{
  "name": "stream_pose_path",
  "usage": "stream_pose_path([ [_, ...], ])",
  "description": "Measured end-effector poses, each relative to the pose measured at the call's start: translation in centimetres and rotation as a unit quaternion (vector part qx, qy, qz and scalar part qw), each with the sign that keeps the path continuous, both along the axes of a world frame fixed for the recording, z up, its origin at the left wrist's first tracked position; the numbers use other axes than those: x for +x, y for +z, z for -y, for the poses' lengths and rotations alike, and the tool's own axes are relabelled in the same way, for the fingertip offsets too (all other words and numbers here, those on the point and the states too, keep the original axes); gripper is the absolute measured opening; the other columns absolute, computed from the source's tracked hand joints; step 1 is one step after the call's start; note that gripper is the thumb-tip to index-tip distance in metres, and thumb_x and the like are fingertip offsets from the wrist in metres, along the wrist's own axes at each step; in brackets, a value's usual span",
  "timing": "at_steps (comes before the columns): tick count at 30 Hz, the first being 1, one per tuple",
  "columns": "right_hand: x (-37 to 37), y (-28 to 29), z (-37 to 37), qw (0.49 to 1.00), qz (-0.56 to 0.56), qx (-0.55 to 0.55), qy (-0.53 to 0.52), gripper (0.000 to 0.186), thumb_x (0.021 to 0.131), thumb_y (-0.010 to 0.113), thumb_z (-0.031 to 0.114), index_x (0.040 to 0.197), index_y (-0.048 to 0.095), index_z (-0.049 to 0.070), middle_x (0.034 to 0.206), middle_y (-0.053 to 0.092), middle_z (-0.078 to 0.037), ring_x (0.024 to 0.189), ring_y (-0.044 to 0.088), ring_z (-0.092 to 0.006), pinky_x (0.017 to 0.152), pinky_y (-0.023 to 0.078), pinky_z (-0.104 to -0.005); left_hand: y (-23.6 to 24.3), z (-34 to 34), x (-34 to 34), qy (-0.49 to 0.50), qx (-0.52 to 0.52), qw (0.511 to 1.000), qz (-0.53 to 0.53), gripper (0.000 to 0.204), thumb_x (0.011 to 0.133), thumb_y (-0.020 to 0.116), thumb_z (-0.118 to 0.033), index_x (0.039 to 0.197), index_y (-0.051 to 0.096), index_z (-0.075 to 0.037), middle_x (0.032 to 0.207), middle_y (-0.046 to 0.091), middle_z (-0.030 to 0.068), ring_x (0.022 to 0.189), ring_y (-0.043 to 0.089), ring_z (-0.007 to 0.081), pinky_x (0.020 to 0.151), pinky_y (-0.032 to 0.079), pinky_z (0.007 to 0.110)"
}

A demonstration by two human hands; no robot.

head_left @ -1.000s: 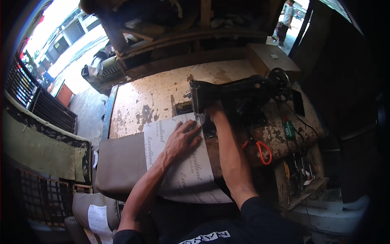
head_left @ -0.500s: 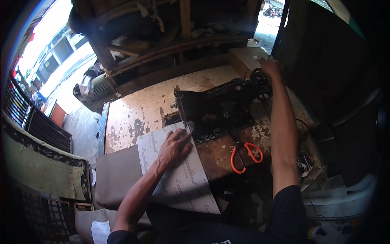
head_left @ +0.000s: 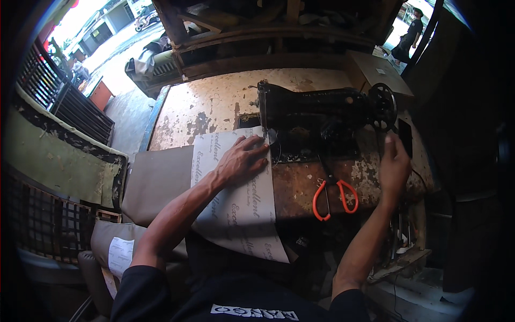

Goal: The person aligns a paper template over a piece of brown upholstery material on a workbench, then cuts along the edge of the paper using shears.

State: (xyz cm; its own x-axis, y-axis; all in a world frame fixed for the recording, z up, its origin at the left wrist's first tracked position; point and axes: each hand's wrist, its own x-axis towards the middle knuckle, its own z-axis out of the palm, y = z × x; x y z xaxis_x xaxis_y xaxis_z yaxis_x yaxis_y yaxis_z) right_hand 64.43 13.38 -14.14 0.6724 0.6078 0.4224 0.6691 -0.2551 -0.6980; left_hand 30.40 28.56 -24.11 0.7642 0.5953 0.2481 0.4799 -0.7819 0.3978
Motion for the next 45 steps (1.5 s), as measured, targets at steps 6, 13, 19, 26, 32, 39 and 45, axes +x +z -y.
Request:
stream_pose_path([
  [6,-7.3,-3.0,-5.6,0.925,-0.242,-0.1,0.277,0.034,0.104,0.057,0.029,0.116,0.07,0.0,0.096,0.075,-0.008,0.067,0.065,-0.0101,0.055,0.049,-0.0249,0.3,-0.1,0.6,-0.01,0.006,1.0,0.005,0.042,0.096,0.063,-0.028,0.132,0.064,-0.007,0.14,0.054,0.0208,0.135,0.05,0.0383,0.121,0.03,0.051],
  [13,-11.1,-9.0,-21.1,0.838,-0.42,-0.194,0.289,0.031,0.1,0.057,0.023,0.126,0.065,0.01,0.104,0.073,-0.006,0.078,0.066,-0.0129,0.061,0.054,-0.0283,0.2,0.2,0.0,0.001,-0.013,1.0,0.021,0.043,0.096,0.064,-0.03,0.132,0.064,-0.007,0.14,0.054,0.0216,0.134,0.05,0.0381,0.121,0.03,0.051],
  [19,-7.9,-15.1,-23.3,0.858,-0.058,0.13,0.493,0.051,0.099,0.055,0.023,0.147,0.046,0.012,0.153,0.045,-0.01,0.145,0.04,-0.0265,0.122,0.03,-0.0412,-0.8,-0.2,0.8,-0.011,-0.017,0.999,0.026,0.045,0.097,0.062,-0.033,0.136,0.063,-0.01,0.146,0.051,0.0214,0.141,0.044,0.0369,0.123,0.028,0.051],
  [26,-7.8,-17.3,-23.2,0.86,0.391,0.068,0.32,0.056,0.094,0.054,0.02,0.15,0.046,0.015,0.154,0.046,-0.009,0.146,0.039,-0.0269,0.123,0.027,-0.0422,-0.6,-0.8,0.5,0.01,-0.026,0.999,0.031,0.046,0.096,0.063,-0.033,0.137,0.063,-0.01,0.146,0.051,0.0208,0.141,0.044,0.037,0.123,0.028,0.051],
  [32,-8.5,-17.0,-23.0,0.87,0.373,-0.059,0.318,0.054,0.099,0.049,0.026,0.152,0.045,0.016,0.159,0.041,-0.008,0.15,0.033,-0.0274,0.126,0.024,-0.047,-1.3,-0.7,-0.4,-0.003,-0.016,1.0,0.02,0.047,0.096,0.064,-0.032,0.137,0.063,-0.01,0.147,0.051,0.0202,0.142,0.044,0.0367,0.123,0.028,0.052],
  [39,-9.7,-15.3,-22.2,0.881,0.311,-0.119,0.338,0.053,0.099,0.05,0.026,0.151,0.046,0.015,0.159,0.041,-0.008,0.147,0.036,-0.0264,0.125,0.026,-0.0407,-0.6,-1.1,-0.8,-0.016,-0.022,1.0,0.006,0.048,0.095,0.063,-0.034,0.138,0.062,-0.011,0.148,0.051,0.0205,0.142,0.043,0.037,0.123,0.027,0.052],
  [45,-9.7,-12.9,-20.3,0.941,-0.189,-0.083,0.268,0.044,0.098,0.056,0.024,0.141,0.057,0.013,0.145,0.056,-0.014,0.135,0.051,-0.0326,0.112,0.042,-0.0396,-0.3,-1.6,0.9,-0.031,-0.011,0.999,0.009,0.049,0.096,0.062,-0.035,0.139,0.061,-0.011,0.148,0.05,0.0209,0.142,0.044,0.0361,0.123,0.026,0.05],
])
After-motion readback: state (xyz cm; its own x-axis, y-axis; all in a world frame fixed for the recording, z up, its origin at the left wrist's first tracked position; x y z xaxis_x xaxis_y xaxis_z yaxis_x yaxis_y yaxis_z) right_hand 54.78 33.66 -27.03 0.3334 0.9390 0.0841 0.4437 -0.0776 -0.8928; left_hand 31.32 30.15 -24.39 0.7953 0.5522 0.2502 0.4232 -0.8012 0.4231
